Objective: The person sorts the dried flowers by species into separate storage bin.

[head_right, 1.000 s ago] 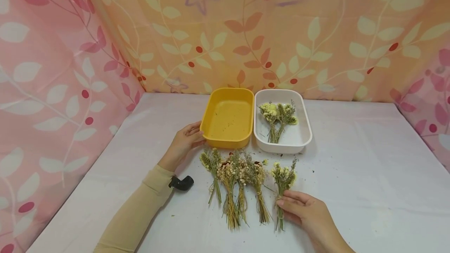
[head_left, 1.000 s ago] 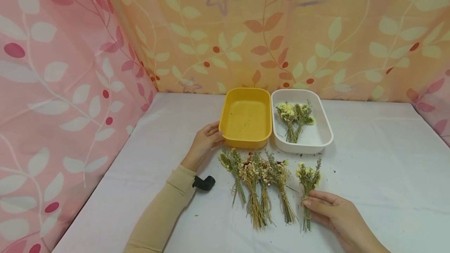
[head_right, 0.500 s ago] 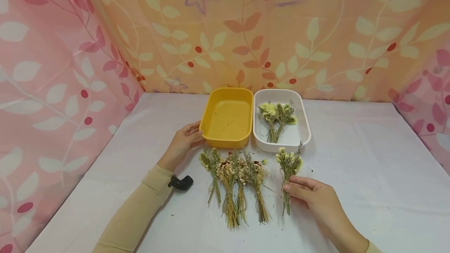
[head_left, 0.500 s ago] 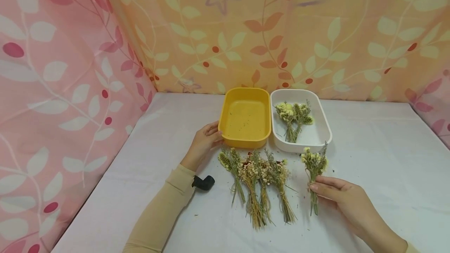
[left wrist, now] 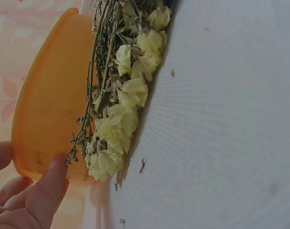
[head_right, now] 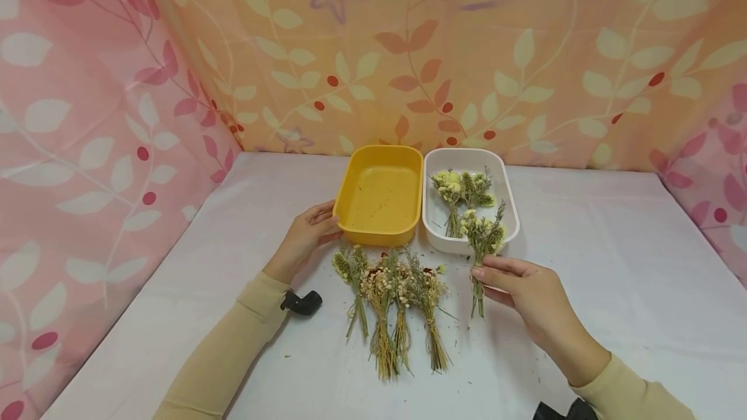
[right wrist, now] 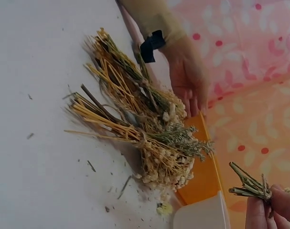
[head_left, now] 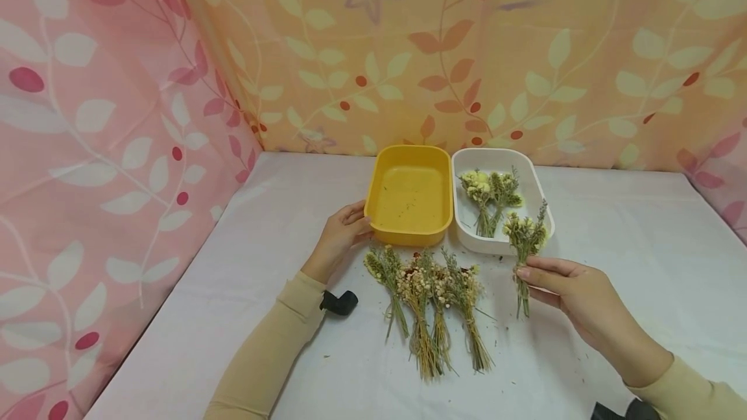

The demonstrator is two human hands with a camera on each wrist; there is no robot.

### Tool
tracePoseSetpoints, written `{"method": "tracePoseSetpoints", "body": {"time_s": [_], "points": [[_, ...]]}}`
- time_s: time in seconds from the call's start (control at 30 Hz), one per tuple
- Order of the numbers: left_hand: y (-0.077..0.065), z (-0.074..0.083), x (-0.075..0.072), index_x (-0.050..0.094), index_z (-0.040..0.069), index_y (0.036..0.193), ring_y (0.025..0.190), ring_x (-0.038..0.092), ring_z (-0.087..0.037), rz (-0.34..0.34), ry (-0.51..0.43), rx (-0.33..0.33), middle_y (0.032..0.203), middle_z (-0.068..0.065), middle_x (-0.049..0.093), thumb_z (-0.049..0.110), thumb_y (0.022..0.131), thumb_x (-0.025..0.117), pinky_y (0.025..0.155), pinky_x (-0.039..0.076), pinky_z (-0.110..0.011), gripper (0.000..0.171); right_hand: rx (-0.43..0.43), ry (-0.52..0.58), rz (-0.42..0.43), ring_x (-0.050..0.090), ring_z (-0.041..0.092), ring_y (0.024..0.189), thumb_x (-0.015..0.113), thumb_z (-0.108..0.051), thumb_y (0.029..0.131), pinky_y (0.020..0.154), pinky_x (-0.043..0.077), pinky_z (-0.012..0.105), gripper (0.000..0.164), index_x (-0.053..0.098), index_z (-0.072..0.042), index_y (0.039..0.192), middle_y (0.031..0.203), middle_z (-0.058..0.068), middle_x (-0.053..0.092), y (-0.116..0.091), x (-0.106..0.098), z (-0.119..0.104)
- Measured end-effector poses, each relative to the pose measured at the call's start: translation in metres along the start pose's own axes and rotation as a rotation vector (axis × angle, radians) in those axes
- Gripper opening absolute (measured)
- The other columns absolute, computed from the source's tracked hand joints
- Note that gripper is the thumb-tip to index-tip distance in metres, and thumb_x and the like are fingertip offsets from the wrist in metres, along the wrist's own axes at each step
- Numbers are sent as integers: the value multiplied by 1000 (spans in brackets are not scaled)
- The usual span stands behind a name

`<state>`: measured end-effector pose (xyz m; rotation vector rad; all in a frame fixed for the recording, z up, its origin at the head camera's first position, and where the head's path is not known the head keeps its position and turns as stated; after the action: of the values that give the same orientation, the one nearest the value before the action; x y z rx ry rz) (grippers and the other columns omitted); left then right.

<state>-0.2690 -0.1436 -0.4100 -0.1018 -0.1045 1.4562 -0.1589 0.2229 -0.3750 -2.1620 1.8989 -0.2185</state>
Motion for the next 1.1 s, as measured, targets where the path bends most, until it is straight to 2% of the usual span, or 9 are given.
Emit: {"method": "tracePoseSetpoints", "body": {"time_s": [0.13, 0.33, 0.5, 0.8, 0.87, 0.9, 1.03, 1.1], "points": [[2, -1, 0, 43, 10, 151, 129, 58, -33, 4, -4, -5, 148, -16, 52, 10, 101, 57, 102, 55, -41, 51, -28, 32, 0, 70, -3, 92, 70, -17, 94, 84, 60, 20, 15, 74, -30, 99, 97, -19, 73, 9, -2, -11], [3, -1, 0, 44, 10, 150, 130, 57, -34, -1, 0, 1, 148, -16, 52, 10, 102, 56, 103, 54, -44, 50, -39, 6, 2, 70, -4, 91, 71, -20, 94, 83, 60, 19, 12, 73, -27, 103, 95, -19, 73, 21, 1, -24], [1, 0, 0, 45, 10, 150, 129, 57, -33, 4, -1, -2, 148, -16, 52, 10, 102, 56, 102, 55, -41, 50, -52, 34, -9, 71, -3, 88, 70, -18, 93, 80, 60, 17, 12, 74, -29, 97, 92, -17, 74, 35, 1, -32], [1, -1, 0, 45, 10, 149, 128, 58, -34, -4, -1, 2, 147, -16, 53, 10, 101, 57, 103, 54, -44, 49, -55, 9, 49, 70, -4, 84, 74, -21, 91, 78, 60, 16, 10, 72, -31, 92, 87, -20, 73, 60, -4, -45], [1, -1, 0, 45, 10, 149, 128, 58, -35, -3, 2, 3, 147, -17, 53, 10, 101, 57, 103, 54, -44, 49, -60, 7, 54, 70, -4, 83, 74, -22, 91, 78, 59, 15, 9, 72, -26, 98, 86, -20, 73, 65, -5, -48], [1, -1, 0, 45, 10, 149, 128, 59, -35, -2, 3, 3, 147, -16, 53, 11, 101, 57, 102, 55, -43, 49, -58, 5, 56, 70, -5, 82, 74, -22, 91, 77, 59, 15, 13, 71, -22, 104, 86, -20, 73, 67, -5, -49], [0, -1, 0, 46, 10, 149, 126, 60, -34, 4, 0, -2, 146, -16, 54, 11, 101, 57, 100, 56, -40, 49, -39, -28, 62, 69, -7, 82, 71, -21, 93, 79, 59, 15, 49, 55, -2, 136, 85, -24, 71, 79, -4, -52], [0, -1, 0, 46, 10, 148, 126, 60, -33, 7, -5, 0, 146, -16, 54, 11, 101, 58, 99, 57, -38, 49, -27, -33, 63, 69, -8, 82, 68, -20, 95, 80, 59, 16, 61, 44, 5, 145, 85, -25, 70, 84, -4, -53]]}}
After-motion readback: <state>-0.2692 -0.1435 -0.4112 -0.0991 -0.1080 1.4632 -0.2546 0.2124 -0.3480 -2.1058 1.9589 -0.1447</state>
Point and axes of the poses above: each hand's wrist, its own y-axis towards the middle knuckle, its own x-axis out of the palm, z = x × y, the point moved 4 cm from there along y, towards the middle knuckle
